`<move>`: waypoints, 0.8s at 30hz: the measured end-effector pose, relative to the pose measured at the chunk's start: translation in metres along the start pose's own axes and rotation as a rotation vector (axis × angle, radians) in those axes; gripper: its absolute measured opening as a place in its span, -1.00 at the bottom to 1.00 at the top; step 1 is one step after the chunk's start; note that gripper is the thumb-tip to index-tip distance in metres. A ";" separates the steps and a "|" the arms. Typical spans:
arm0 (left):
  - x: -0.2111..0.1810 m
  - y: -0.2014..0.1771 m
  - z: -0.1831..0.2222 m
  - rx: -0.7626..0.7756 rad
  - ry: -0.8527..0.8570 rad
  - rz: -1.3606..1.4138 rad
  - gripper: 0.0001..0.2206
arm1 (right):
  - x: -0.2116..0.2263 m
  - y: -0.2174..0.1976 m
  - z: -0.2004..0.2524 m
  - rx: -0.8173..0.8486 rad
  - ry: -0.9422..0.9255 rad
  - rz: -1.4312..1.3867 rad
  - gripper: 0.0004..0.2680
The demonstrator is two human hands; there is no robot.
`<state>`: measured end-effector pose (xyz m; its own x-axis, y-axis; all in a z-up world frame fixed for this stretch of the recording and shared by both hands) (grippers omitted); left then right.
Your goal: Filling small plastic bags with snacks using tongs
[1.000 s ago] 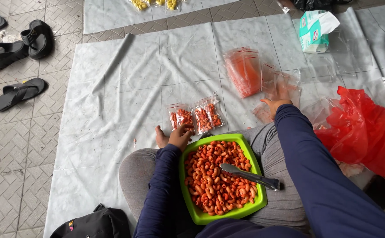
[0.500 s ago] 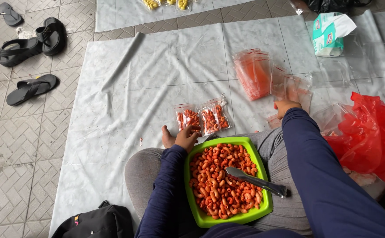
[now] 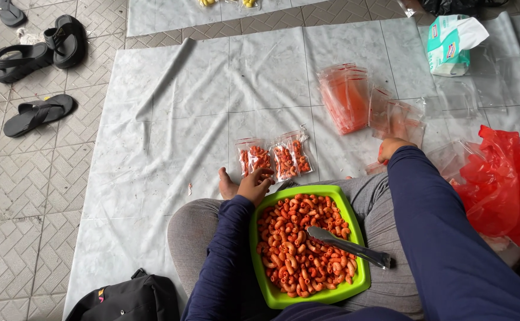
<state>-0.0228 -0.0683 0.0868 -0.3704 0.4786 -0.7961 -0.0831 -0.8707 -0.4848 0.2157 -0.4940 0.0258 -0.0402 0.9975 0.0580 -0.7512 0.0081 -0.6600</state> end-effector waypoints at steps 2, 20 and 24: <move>-0.006 -0.003 0.003 0.010 -0.002 -0.001 -0.68 | -0.004 0.001 -0.006 -0.015 -0.007 -0.009 -0.79; 0.000 0.000 -0.002 0.006 -0.006 -0.048 -0.68 | -0.025 0.011 -0.030 -0.005 0.150 0.126 -0.18; 0.003 0.000 -0.004 0.005 -0.019 -0.043 -0.67 | -0.070 0.044 -0.084 0.129 0.151 0.212 -0.02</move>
<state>-0.0204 -0.0661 0.0831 -0.3841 0.5138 -0.7671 -0.1042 -0.8497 -0.5169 0.2408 -0.5575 -0.0708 -0.1143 0.9752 -0.1896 -0.8147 -0.2012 -0.5439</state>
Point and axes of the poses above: each hand's wrist, its own z-axis away from the middle knuckle, its own y-axis out of the palm, x = y × z, the point moved 7 cm from there along -z, towards the middle knuckle, and after that the axes turned 5 degrees about -z, right-handed, at the moved point
